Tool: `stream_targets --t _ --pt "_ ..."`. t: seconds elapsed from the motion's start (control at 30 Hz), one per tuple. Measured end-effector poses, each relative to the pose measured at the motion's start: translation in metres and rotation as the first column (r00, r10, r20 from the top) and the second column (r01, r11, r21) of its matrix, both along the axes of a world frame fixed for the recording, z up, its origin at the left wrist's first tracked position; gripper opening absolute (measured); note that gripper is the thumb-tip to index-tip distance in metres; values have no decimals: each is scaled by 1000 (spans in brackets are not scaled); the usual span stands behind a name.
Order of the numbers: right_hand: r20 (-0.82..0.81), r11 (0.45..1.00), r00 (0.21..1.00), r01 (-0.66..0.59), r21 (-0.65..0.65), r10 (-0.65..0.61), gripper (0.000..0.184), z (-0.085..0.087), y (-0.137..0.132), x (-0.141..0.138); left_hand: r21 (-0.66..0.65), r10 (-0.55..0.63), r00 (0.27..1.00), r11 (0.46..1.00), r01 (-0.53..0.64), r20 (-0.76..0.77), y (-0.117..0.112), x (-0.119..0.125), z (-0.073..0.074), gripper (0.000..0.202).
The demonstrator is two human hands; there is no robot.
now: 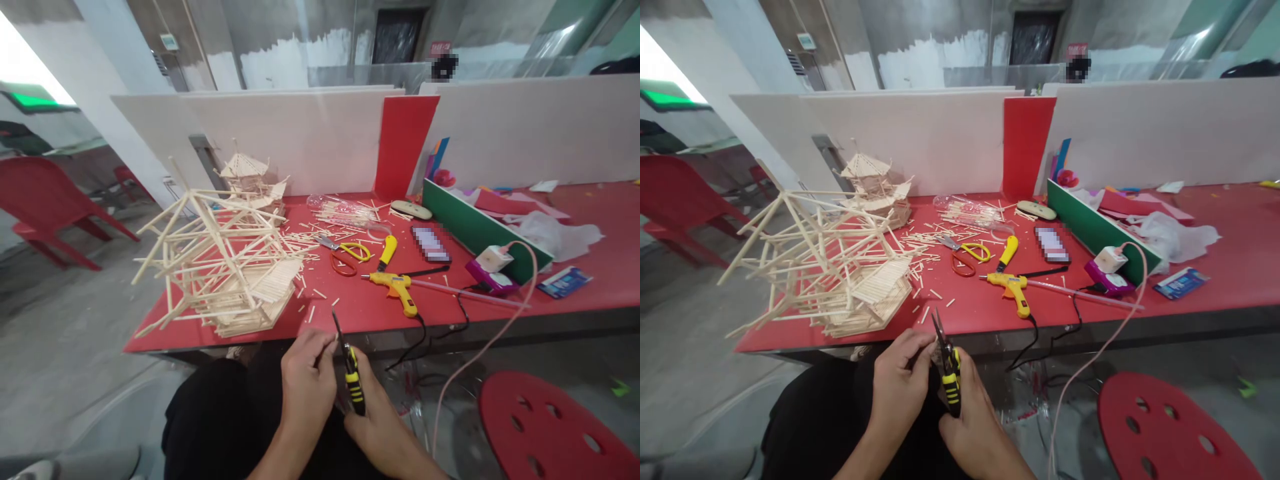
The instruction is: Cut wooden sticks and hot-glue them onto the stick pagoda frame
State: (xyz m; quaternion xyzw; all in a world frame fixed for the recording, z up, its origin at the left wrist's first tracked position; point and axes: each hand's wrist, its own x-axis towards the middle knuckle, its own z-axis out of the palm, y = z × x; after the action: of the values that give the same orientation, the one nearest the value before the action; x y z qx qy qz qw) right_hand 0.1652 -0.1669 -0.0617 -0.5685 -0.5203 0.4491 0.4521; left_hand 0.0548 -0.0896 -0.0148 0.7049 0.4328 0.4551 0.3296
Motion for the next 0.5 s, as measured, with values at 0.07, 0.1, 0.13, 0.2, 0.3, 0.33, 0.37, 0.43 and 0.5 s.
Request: stream_targets --t 0.07,0.1,0.13,0.2,0.3,0.33,0.37,0.43,0.5 --pt "9 1000 1000 4 18 -4 90 4 0 -1 46 -16 1000 999 16 -8 -4 0 5 19" --pt "6 1000 1000 8 23 -8 88 6 0 -2 65 -14 1000 998 15 -13 -6 0 8 20" --pt "-2 1000 1000 11 24 -11 86 7 0 -4 80 -6 1000 997 7 -15 -7 -1 9 20" --pt "-32 999 999 35 8 -35 78 4 0 -9 95 11 1000 995 -9 -20 -7 -2 10 19" --pt "-36 984 984 174 -39 -176 55 -5 0 -13 80 48 999 996 -47 -16 -5 -4 7 18" --pt "-19 975 975 219 -50 -220 50 -8 0 -12 54 59 998 997 -59 -11 -3 -5 5 17" --pt "-3 967 969 248 -55 -248 48 -9 0 -10 15 68 998 998 -68 -4 -2 -6 3 16" --pt "5 969 971 239 -57 -239 55 -6 0 -1 -91 71 997 993 -68 29 0 -7 1 15" --pt "7 979 981 192 -68 -192 64 1 1 8 -205 63 994 978 -43 92 1 -7 0 15"
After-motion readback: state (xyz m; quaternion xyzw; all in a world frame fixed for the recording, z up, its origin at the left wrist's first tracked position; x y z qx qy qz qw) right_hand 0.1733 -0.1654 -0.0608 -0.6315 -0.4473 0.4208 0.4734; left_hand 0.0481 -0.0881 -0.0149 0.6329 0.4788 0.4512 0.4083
